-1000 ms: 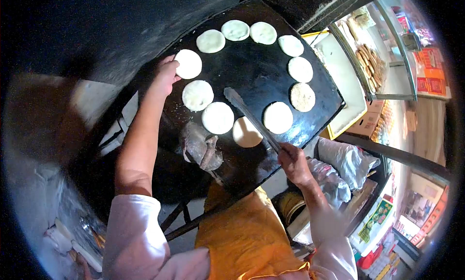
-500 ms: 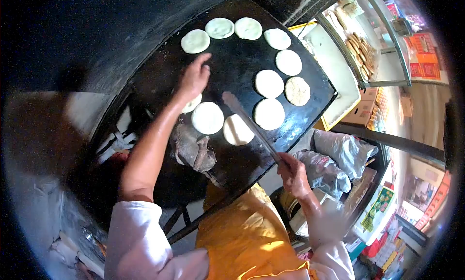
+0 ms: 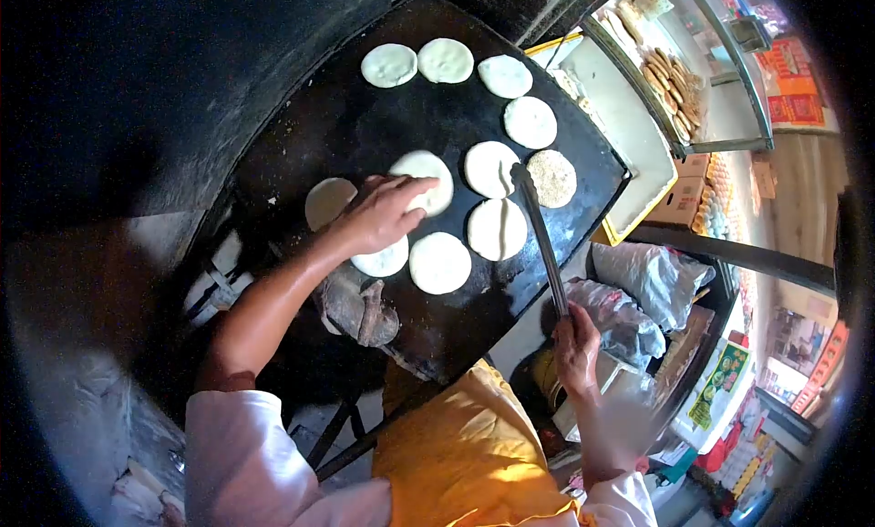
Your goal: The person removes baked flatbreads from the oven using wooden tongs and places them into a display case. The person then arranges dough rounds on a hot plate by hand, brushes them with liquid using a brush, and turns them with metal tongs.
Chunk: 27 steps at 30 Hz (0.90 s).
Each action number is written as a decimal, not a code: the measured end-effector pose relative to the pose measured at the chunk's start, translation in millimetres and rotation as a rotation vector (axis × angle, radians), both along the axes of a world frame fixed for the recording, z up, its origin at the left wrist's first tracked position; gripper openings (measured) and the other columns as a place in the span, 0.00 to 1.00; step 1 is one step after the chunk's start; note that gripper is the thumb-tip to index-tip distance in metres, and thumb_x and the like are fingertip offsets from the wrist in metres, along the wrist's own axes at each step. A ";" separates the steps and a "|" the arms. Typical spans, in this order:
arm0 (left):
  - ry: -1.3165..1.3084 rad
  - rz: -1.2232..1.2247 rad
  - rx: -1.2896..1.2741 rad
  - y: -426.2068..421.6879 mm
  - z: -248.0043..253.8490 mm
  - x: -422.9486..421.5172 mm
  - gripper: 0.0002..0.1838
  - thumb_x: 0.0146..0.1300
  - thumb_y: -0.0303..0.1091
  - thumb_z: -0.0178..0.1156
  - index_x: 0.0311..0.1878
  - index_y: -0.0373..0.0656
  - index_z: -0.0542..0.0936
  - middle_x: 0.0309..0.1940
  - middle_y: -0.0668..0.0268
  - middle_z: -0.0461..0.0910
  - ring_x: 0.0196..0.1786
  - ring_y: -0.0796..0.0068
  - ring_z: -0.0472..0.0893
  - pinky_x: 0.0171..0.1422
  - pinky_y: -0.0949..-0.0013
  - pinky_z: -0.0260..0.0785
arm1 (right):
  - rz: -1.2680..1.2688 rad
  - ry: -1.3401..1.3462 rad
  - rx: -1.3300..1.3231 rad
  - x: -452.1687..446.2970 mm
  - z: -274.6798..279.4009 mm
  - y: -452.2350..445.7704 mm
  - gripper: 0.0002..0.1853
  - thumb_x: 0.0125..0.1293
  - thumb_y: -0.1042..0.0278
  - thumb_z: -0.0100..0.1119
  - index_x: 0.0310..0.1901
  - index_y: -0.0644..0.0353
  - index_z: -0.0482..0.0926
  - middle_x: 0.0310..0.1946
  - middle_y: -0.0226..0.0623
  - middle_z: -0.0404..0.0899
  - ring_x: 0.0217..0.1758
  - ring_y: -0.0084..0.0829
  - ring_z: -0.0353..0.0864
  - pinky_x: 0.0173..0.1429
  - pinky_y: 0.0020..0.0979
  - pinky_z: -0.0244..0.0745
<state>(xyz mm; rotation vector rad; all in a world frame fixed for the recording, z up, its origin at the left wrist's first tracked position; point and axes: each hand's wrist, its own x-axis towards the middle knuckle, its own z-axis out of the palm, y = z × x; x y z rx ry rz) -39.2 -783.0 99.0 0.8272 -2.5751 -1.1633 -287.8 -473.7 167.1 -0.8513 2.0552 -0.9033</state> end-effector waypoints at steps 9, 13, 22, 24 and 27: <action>-0.189 0.538 -0.424 -145.8 -46.4 -50.2 0.22 0.65 0.36 0.57 0.62 0.43 0.75 0.60 0.54 0.76 0.63 0.52 0.73 0.69 0.49 0.59 | -0.218 -0.105 0.003 10.2 19.5 14.2 0.14 0.74 0.74 0.49 0.58 0.66 0.75 0.28 0.21 0.70 0.29 0.13 0.66 0.32 0.18 0.61; -0.344 0.187 -0.328 -106.4 -16.3 -36.7 0.17 0.64 0.36 0.57 0.56 0.47 0.81 0.54 0.60 0.81 0.59 0.61 0.77 0.67 0.49 0.57 | -0.231 -0.143 -0.030 1.2 16.1 25.1 0.14 0.74 0.71 0.50 0.58 0.64 0.75 0.29 0.21 0.71 0.27 0.12 0.65 0.30 0.16 0.59; 0.155 0.215 -0.416 -131.5 -46.0 -120.2 0.19 0.66 0.28 0.51 0.60 0.44 0.77 0.62 0.59 0.75 0.65 0.57 0.73 0.69 0.53 0.64 | -0.351 -0.319 -0.007 -4.3 16.3 19.7 0.14 0.74 0.71 0.48 0.57 0.63 0.75 0.26 0.20 0.68 0.24 0.12 0.63 0.27 0.17 0.57; -0.230 0.279 -0.564 -147.7 -47.1 -109.4 0.24 0.63 0.25 0.53 0.63 0.48 0.75 0.62 0.63 0.75 0.67 0.60 0.70 0.71 0.47 0.55 | -0.228 -0.136 0.046 -19.5 17.7 1.0 0.14 0.74 0.74 0.49 0.58 0.69 0.73 0.29 0.24 0.69 0.31 0.17 0.65 0.35 0.20 0.64; -0.259 0.257 -0.724 -143.2 -43.7 -61.1 0.16 0.61 0.29 0.53 0.50 0.50 0.83 0.49 0.66 0.79 0.60 0.64 0.73 0.73 0.44 0.52 | -0.093 0.059 -0.030 -53.2 13.8 -47.5 0.13 0.71 0.76 0.49 0.55 0.69 0.74 0.28 0.26 0.69 0.31 0.19 0.65 0.35 0.23 0.65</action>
